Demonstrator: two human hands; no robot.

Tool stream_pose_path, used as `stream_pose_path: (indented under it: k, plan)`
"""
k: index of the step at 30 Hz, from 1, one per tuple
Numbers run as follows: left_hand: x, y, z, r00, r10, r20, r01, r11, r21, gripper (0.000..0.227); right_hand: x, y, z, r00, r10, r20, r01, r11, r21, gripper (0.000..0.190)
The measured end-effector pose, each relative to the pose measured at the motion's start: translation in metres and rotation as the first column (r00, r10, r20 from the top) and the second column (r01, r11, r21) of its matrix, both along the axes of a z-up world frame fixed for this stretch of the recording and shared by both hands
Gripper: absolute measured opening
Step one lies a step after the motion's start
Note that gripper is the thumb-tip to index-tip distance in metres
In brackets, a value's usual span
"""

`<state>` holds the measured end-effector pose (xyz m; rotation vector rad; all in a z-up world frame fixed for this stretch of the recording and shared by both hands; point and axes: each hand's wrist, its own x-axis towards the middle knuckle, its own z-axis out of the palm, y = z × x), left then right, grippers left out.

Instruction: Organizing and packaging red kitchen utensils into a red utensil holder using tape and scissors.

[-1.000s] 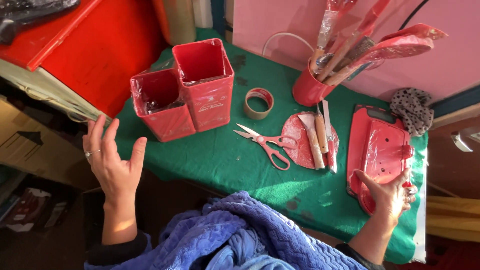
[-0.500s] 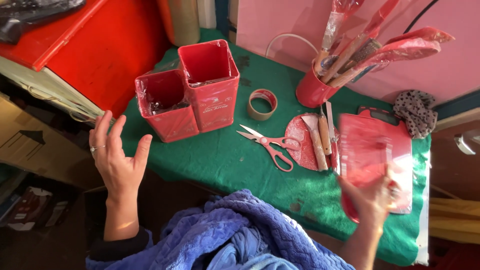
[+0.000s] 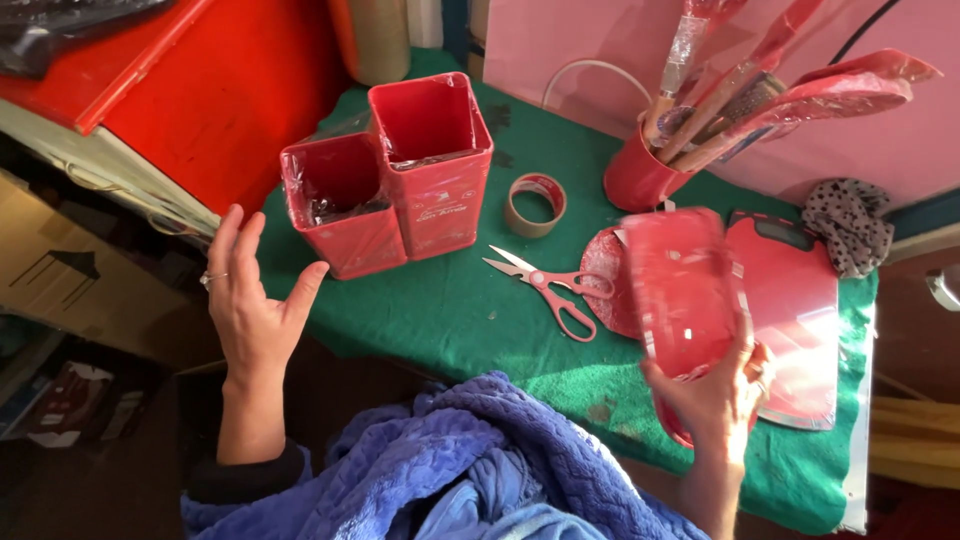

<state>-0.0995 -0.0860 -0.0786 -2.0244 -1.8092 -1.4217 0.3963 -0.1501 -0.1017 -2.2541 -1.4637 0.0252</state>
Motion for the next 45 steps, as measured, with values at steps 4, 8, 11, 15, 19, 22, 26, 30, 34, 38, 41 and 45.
stream_pose_path:
  k: [4,8,11,15,19,22,26,30,34,38,41,45]
  plan:
    - [0.001,0.005,-0.002,0.999,-0.028,0.016,0.028,1.000,0.002,0.078,-0.038,0.007,0.028,0.961,0.277,-0.012,-0.277,0.961,0.015,0.138]
    - [0.000,-0.001,-0.005,0.999,-0.030,0.021,0.030,1.000,0.002,0.079,-0.076,0.031,0.035,0.757,0.640,-0.129,-0.652,0.753,-0.089,0.139]
    - [-0.005,-0.005,-0.014,0.998,-0.038,0.057,0.039,0.999,-0.008,0.081,-0.100,0.055,0.027,0.573,0.808,-0.138,-0.819,0.561,-0.117,0.139]
    - [-0.016,0.003,-0.034,0.985,-0.057,0.163,0.059,0.998,-0.009,0.086,-0.140,0.080,0.028,0.329,0.938,-0.112,-0.938,0.311,-0.155,0.133]
    - [-0.032,0.034,-0.068,0.958,-0.104,0.268,0.127,0.989,-0.071,0.103,-0.174,0.104,0.024,0.243,0.964,-0.110,-0.945,0.209,-0.253,0.133]
    - [-0.038,0.053,-0.084,0.893,-0.165,0.418,0.249,0.956,-0.154,0.126,-0.184,0.119,0.012,0.178,0.981,-0.074,-0.943,0.149,-0.297,0.134]
    - [-0.038,0.068,-0.077,0.875,-0.201,0.440,0.334,0.909,-0.249,0.144,-0.193,0.128,0.002,0.165,0.983,-0.086,-0.938,0.129,-0.320,0.135]
    - [-0.037,0.078,-0.074,0.838,-0.310,0.450,0.449,0.859,-0.245,0.153,-0.185,0.134,-0.009,0.119,0.992,-0.047,-0.968,0.106,-0.226,0.134]
    - [-0.038,0.087,-0.086,0.788,-0.454,0.417,0.542,0.832,-0.118,0.153,-0.146,0.134,-0.002,0.173,0.983,-0.068,-0.982,0.167,-0.085,0.125]
    - [-0.037,0.092,-0.089,0.699,-0.482,0.528,0.608,0.789,-0.086,0.150,-0.095,0.131,-0.015,0.344,0.930,-0.131,-0.939,0.343,-0.034,0.098]
    - [-0.035,0.097,-0.088,0.563,-0.522,0.640,0.685,0.729,-0.008,0.146,-0.076,0.125,-0.020,0.408,0.905,-0.125,-0.913,0.405,-0.043,0.079]
    - [-0.035,0.103,-0.085,0.522,-0.488,0.699,0.723,0.689,-0.059,0.135,-0.072,0.122,-0.022,0.464,0.874,-0.144,-0.886,0.455,-0.093,0.062]
